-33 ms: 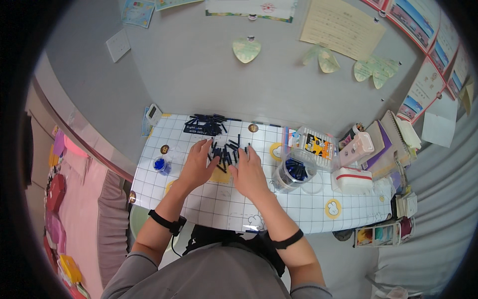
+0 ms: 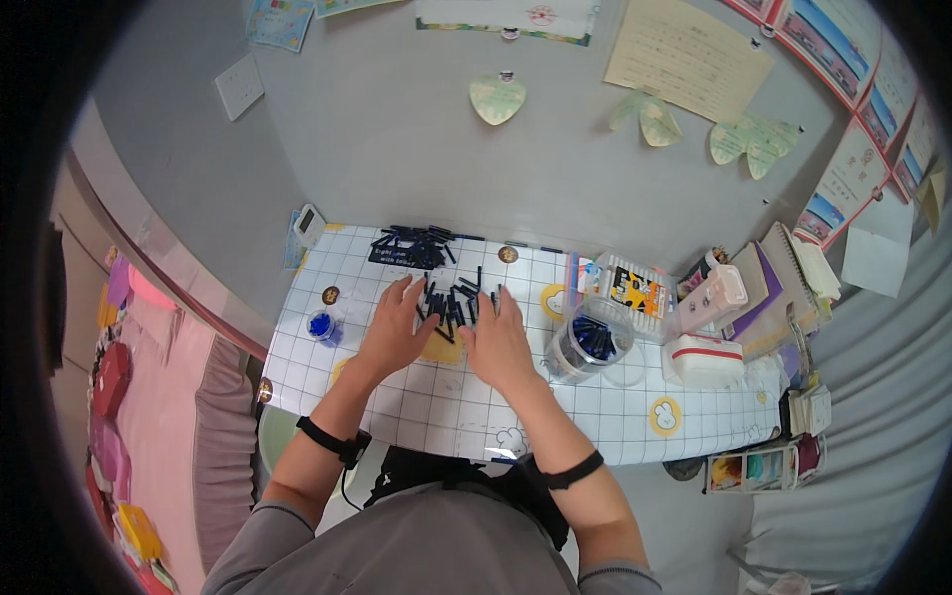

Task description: The person is assembling components of black ink pens on a desk.

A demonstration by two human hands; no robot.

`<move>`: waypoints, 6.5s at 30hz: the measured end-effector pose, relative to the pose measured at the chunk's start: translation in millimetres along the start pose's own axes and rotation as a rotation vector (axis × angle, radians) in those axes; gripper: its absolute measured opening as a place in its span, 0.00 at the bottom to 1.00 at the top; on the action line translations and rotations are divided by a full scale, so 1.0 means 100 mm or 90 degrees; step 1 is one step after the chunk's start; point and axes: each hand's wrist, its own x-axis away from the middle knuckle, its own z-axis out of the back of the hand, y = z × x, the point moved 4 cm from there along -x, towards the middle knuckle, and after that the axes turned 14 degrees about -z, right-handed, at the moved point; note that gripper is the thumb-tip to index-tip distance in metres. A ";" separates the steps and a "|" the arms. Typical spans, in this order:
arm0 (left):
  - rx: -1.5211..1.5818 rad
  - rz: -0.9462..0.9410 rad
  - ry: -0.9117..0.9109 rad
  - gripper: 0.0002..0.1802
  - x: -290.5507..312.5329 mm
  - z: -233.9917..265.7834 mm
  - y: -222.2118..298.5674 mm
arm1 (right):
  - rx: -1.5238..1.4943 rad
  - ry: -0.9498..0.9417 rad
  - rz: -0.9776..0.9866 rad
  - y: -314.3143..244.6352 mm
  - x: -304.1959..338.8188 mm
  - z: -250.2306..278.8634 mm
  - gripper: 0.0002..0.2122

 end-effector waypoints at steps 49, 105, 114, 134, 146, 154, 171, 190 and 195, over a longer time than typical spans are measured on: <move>0.223 0.043 -0.216 0.22 0.95 0.69 0.04 | -0.126 -0.041 0.059 -0.23 1.00 0.08 0.28; 0.284 0.159 -0.093 0.12 0.75 0.24 0.38 | 0.019 -0.112 0.242 -0.29 0.33 -0.17 0.17; 0.277 0.145 -0.102 0.11 0.65 0.12 0.39 | 0.036 -0.160 0.257 -0.24 0.27 -0.02 0.13; 0.283 0.153 -0.017 0.09 0.77 0.40 0.26 | 0.066 -0.207 0.364 -0.42 0.25 -0.06 0.03; 0.280 0.124 0.055 0.10 0.79 0.46 0.26 | 0.000 -0.159 0.406 -0.48 0.21 0.00 0.06; 0.355 0.129 0.035 0.10 0.67 0.29 0.45 | -0.260 -0.141 0.108 -0.30 0.47 0.21 0.08; 0.407 0.013 -0.105 0.13 0.63 -0.26 0.84 | -0.317 -0.011 -0.067 0.40 1.17 0.18 0.10; 0.379 -0.005 -0.077 0.12 0.66 -0.29 0.79 | -0.341 -0.011 -0.057 0.48 1.14 0.17 0.13; 0.390 0.003 -0.096 0.11 0.64 -0.27 0.81 | -0.377 -0.012 -0.062 0.51 1.14 0.12 0.12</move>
